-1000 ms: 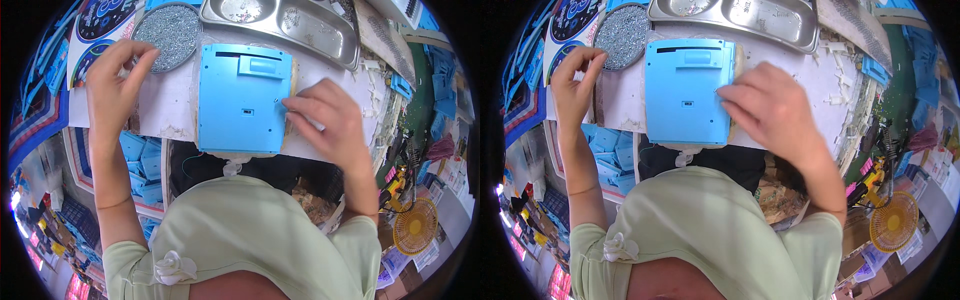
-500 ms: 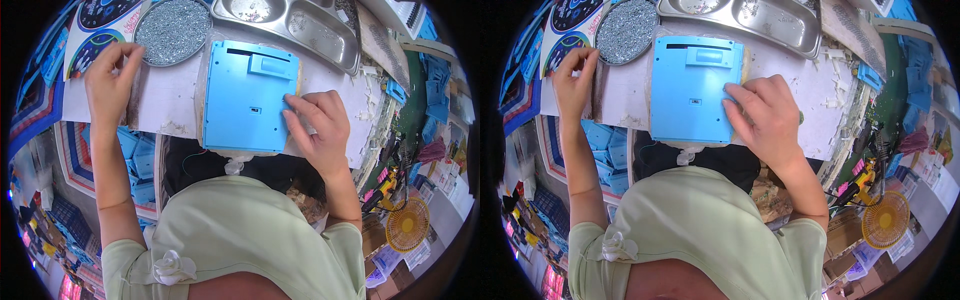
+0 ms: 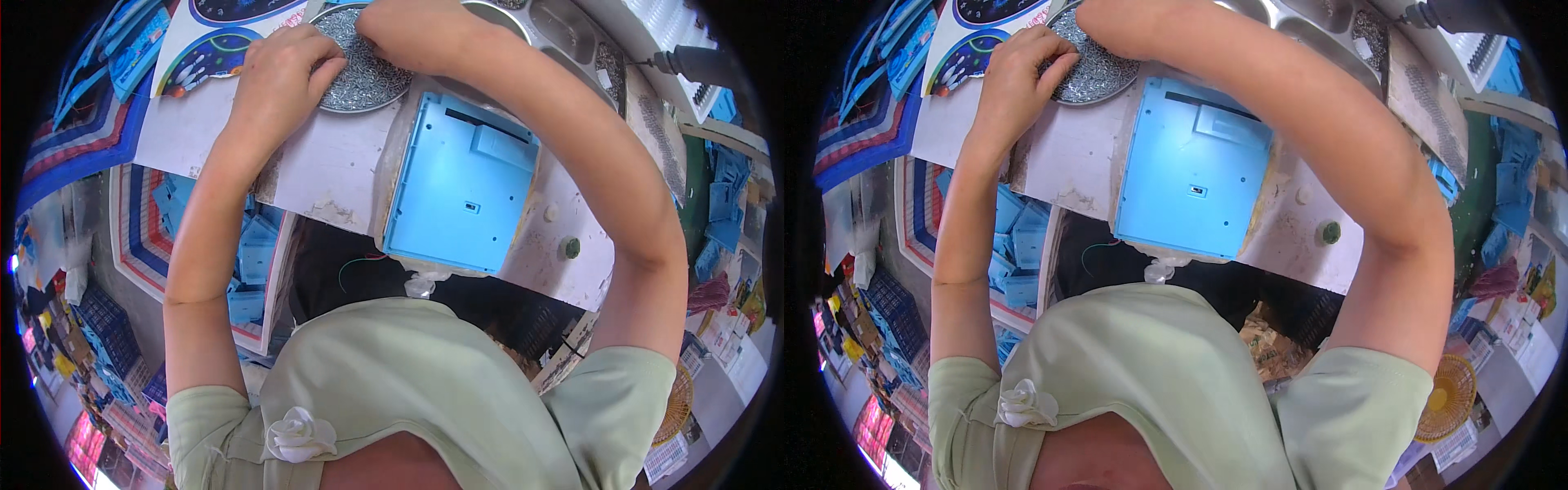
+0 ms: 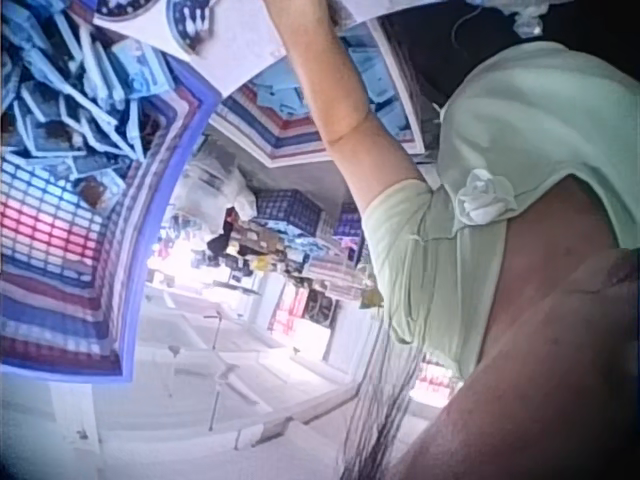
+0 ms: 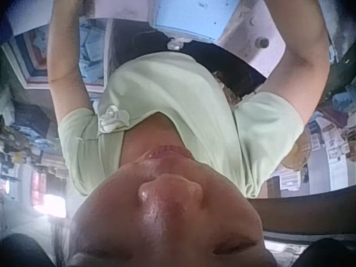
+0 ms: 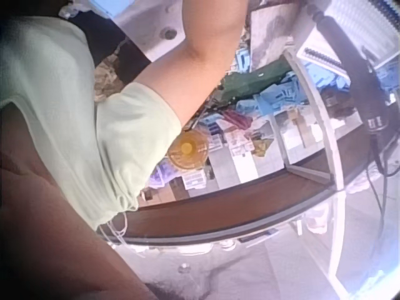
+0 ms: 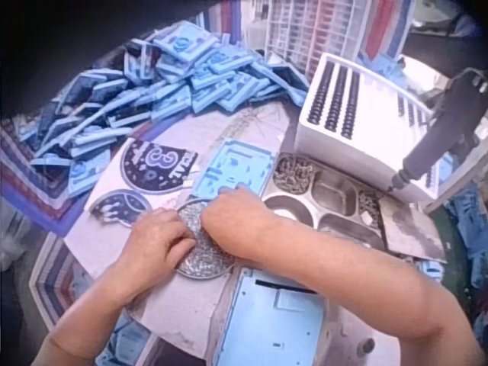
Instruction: The recorder is assembling an electronic device by soldering internal wires and using a power screwdriver to attach the back casing.
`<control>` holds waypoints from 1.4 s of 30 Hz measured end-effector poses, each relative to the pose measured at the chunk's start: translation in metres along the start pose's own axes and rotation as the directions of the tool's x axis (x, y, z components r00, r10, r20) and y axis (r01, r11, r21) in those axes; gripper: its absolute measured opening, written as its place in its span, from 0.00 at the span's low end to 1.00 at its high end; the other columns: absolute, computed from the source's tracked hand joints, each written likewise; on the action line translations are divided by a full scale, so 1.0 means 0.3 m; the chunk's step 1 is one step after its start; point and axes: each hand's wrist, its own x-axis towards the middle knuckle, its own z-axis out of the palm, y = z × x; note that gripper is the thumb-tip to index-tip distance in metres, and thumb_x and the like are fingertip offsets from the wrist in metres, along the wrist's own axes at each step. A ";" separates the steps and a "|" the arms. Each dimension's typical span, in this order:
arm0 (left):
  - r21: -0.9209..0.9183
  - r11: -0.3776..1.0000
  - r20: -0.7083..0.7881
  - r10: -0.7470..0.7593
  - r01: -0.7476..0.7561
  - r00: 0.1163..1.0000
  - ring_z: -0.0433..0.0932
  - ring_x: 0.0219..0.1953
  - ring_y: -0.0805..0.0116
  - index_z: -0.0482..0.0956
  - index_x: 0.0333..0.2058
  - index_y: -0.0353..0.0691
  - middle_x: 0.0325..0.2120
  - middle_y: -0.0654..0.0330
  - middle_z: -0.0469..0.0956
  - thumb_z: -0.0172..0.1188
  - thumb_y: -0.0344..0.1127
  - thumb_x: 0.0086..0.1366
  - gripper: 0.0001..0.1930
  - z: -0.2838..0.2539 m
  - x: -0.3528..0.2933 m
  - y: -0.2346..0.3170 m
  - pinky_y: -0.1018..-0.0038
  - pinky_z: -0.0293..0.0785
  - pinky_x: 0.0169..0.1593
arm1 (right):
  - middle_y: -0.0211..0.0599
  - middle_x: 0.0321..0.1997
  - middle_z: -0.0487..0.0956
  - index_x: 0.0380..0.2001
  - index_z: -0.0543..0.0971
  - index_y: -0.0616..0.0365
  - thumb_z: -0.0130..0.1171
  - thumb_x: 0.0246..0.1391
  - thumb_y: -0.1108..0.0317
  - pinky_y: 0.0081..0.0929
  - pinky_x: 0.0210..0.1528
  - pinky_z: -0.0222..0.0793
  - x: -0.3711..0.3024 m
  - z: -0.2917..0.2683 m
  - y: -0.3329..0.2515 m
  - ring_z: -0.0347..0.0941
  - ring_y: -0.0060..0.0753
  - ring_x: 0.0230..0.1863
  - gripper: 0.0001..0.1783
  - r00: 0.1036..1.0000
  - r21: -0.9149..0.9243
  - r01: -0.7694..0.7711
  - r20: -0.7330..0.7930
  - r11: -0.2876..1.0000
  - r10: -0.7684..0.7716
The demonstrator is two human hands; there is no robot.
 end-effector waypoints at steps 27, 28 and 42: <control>-0.480 0.874 0.100 -0.030 0.075 0.995 0.78 0.35 0.59 0.80 0.32 0.36 0.30 0.60 0.79 0.67 0.26 0.59 0.05 -0.073 -0.141 0.355 0.69 0.71 0.40 | 0.25 0.26 0.72 0.38 0.88 0.48 0.78 0.38 0.71 0.32 0.37 0.59 -0.820 0.017 -0.452 0.63 0.35 0.34 0.19 0.644 0.536 -0.293 -0.502 0.792 0.578; -0.474 0.877 0.102 -0.037 0.081 0.994 0.78 0.35 0.59 0.80 0.32 0.36 0.30 0.60 0.79 0.68 0.26 0.59 0.05 -0.080 -0.143 0.352 0.69 0.71 0.40 | 0.25 0.27 0.72 0.40 0.88 0.47 0.77 0.39 0.69 0.33 0.38 0.59 -0.831 0.014 -0.452 0.63 0.35 0.34 0.19 0.671 0.497 -0.301 -0.496 0.814 0.551; -0.694 0.698 0.174 -0.074 0.176 0.982 0.75 0.33 0.67 0.80 0.35 0.33 0.32 0.58 0.80 0.64 0.20 0.60 0.05 -0.082 -0.157 0.414 0.75 0.71 0.38 | 0.40 0.41 0.79 0.55 0.79 0.60 0.61 0.60 0.56 0.41 0.50 0.65 -0.913 -0.169 -0.093 0.72 0.43 0.43 0.25 0.329 0.675 -0.305 -0.587 0.672 0.740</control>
